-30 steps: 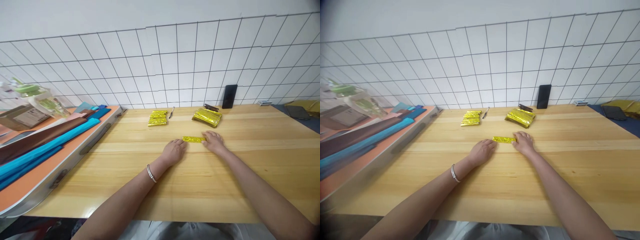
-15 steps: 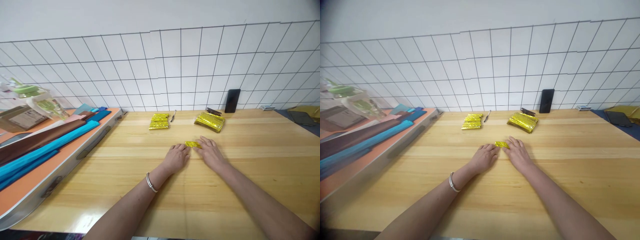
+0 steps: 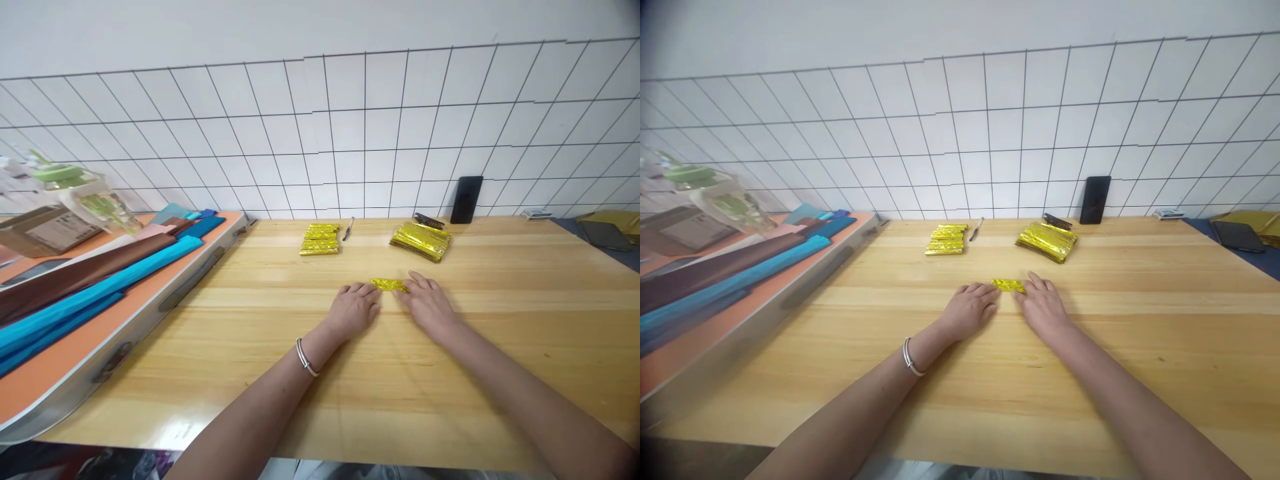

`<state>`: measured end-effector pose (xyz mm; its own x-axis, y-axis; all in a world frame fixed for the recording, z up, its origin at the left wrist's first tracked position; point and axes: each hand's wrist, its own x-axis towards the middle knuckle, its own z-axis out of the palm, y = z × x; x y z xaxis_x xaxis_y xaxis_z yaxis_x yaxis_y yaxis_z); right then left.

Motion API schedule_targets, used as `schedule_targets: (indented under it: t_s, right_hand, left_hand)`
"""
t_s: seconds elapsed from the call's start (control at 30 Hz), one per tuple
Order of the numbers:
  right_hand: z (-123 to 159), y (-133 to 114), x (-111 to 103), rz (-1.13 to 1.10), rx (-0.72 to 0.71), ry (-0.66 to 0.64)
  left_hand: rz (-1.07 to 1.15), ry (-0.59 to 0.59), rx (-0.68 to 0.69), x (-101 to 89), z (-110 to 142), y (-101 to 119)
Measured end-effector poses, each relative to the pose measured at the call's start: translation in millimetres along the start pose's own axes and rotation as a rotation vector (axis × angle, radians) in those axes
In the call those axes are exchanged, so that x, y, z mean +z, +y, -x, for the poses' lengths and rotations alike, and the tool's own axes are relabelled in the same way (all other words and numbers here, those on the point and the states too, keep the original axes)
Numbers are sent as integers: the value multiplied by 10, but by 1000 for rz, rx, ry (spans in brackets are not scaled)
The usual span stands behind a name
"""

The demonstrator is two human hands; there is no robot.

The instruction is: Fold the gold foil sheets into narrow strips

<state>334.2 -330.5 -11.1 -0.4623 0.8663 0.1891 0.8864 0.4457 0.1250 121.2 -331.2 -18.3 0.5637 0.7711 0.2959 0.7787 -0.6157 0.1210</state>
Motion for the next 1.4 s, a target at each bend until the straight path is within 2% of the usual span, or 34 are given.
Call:
schedule_targets:
  t_s: [0.3, 0.43, 0.57, 0.83, 0.97, 1.17, 1.27, 1.4]
  right_hand:
    - [166, 356, -1, -59, 28, -19]
    - [282, 511, 92, -98, 65, -58]
    - [336, 606, 218, -156, 92, -15]
    - [386, 883, 365, -325, -23, -31]
    - [267, 863, 285, -280, 10, -78]
    - [-187, 603, 133, -251, -5, -121]
    - [-356, 542, 153, -273, -29, -104]
    - [-405, 619, 231, -264, -34, -94]
  left_hand:
    - [23, -6, -6, -19, 3, -14]
    - [33, -11, -6, -36, -1, -13]
    - [36, -11, -6, -36, 3, -19]
    - [38, -23, -27, -14, -13, -17]
    - [42, 2, -39, -42, -12, -24]
    - [-15, 11, -69, -162, -7, -222]
    - [-8, -5, -12, -207, 2, -373]
    - [52, -26, 56, -206, 1, -566]
